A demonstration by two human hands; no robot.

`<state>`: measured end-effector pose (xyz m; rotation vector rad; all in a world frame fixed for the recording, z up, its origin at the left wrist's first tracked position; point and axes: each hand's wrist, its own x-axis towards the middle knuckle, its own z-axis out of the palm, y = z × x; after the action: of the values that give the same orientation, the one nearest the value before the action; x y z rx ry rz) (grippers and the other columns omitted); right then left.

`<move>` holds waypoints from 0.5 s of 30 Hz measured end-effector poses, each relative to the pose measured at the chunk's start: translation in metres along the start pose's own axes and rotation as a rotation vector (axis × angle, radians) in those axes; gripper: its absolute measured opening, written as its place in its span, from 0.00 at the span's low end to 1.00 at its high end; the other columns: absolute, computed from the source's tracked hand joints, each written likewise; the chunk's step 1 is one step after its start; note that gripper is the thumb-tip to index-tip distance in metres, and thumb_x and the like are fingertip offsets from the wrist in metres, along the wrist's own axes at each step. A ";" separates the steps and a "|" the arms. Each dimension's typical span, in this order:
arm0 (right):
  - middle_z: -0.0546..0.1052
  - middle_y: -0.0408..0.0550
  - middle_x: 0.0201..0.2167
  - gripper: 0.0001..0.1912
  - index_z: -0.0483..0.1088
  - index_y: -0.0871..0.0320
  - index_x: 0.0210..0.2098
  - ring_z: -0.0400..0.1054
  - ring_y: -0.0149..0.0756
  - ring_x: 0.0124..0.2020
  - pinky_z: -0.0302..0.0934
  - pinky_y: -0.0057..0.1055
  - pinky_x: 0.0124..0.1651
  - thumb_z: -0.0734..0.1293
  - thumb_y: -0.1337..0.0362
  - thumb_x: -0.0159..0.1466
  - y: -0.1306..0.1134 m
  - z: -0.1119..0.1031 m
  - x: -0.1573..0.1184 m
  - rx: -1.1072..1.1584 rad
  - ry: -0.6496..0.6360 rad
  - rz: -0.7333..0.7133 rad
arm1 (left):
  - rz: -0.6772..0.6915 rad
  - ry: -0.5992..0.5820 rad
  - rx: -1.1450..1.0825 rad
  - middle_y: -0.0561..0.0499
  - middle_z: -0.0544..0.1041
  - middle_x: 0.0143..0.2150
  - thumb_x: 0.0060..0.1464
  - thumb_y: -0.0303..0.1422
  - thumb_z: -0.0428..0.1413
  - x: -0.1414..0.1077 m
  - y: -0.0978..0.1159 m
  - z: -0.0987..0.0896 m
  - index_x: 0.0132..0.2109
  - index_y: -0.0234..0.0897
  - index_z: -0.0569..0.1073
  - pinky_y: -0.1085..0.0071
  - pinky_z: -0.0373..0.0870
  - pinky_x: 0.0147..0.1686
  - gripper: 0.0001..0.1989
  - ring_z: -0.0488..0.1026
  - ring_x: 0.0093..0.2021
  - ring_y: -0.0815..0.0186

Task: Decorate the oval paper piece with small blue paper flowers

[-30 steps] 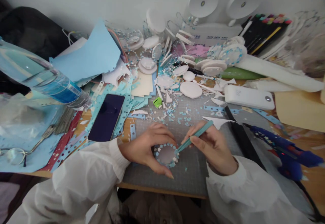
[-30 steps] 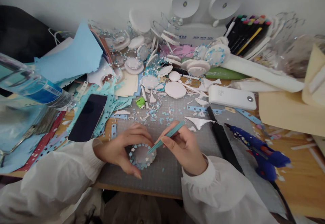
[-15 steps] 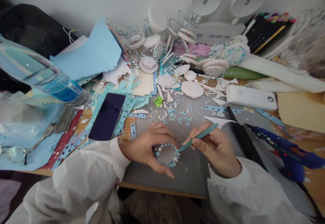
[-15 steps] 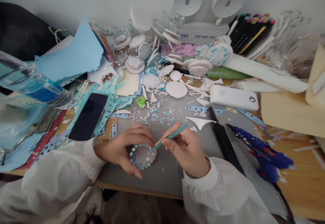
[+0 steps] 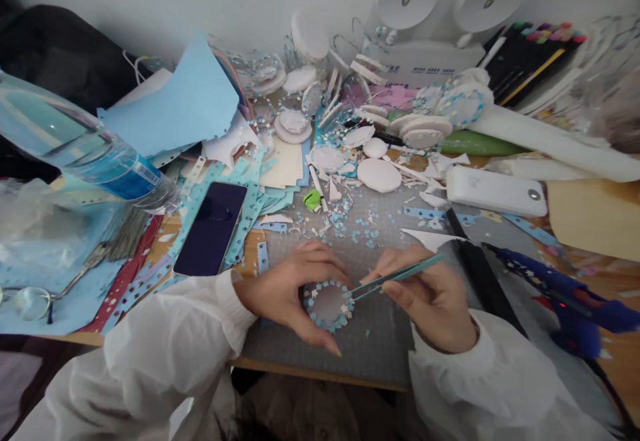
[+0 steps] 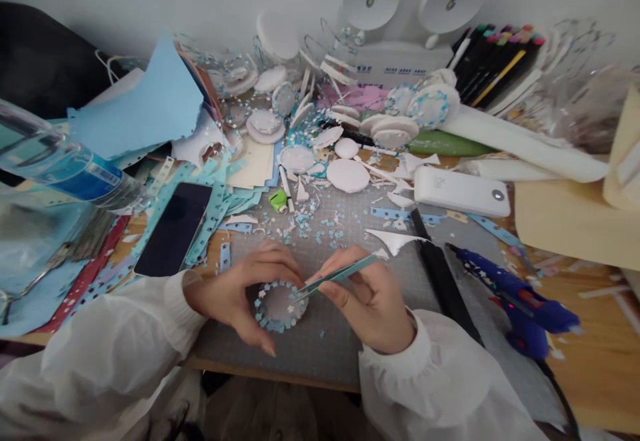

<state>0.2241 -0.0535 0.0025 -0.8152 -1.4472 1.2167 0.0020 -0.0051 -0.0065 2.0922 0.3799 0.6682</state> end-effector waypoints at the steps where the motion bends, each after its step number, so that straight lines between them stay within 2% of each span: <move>1: 0.74 0.46 0.31 0.05 0.73 0.53 0.39 0.70 0.36 0.34 0.66 0.34 0.36 0.67 0.69 0.65 0.000 0.000 0.000 0.011 0.003 0.016 | 0.002 0.001 0.003 0.44 0.78 0.42 0.37 0.51 0.68 0.000 0.001 -0.001 0.46 0.38 0.74 0.61 0.62 0.47 0.31 0.73 0.43 0.57; 9: 0.75 0.45 0.31 0.03 0.74 0.52 0.38 0.71 0.34 0.32 0.67 0.29 0.33 0.68 0.66 0.64 0.000 0.000 0.002 -0.009 0.075 0.086 | 0.009 0.076 0.095 0.44 0.78 0.40 0.39 0.47 0.68 0.000 0.002 0.000 0.45 0.36 0.74 0.62 0.63 0.44 0.28 0.73 0.40 0.59; 15: 0.77 0.47 0.32 0.04 0.76 0.51 0.38 0.73 0.37 0.32 0.68 0.31 0.32 0.70 0.65 0.63 -0.002 0.000 0.001 -0.036 0.115 0.069 | 0.001 0.171 0.140 0.43 0.78 0.40 0.38 0.47 0.68 -0.002 0.002 0.001 0.45 0.36 0.74 0.60 0.65 0.45 0.28 0.74 0.41 0.57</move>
<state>0.2237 -0.0534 0.0043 -0.9516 -1.3607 1.1779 0.0015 -0.0079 -0.0057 2.1728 0.5344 0.8454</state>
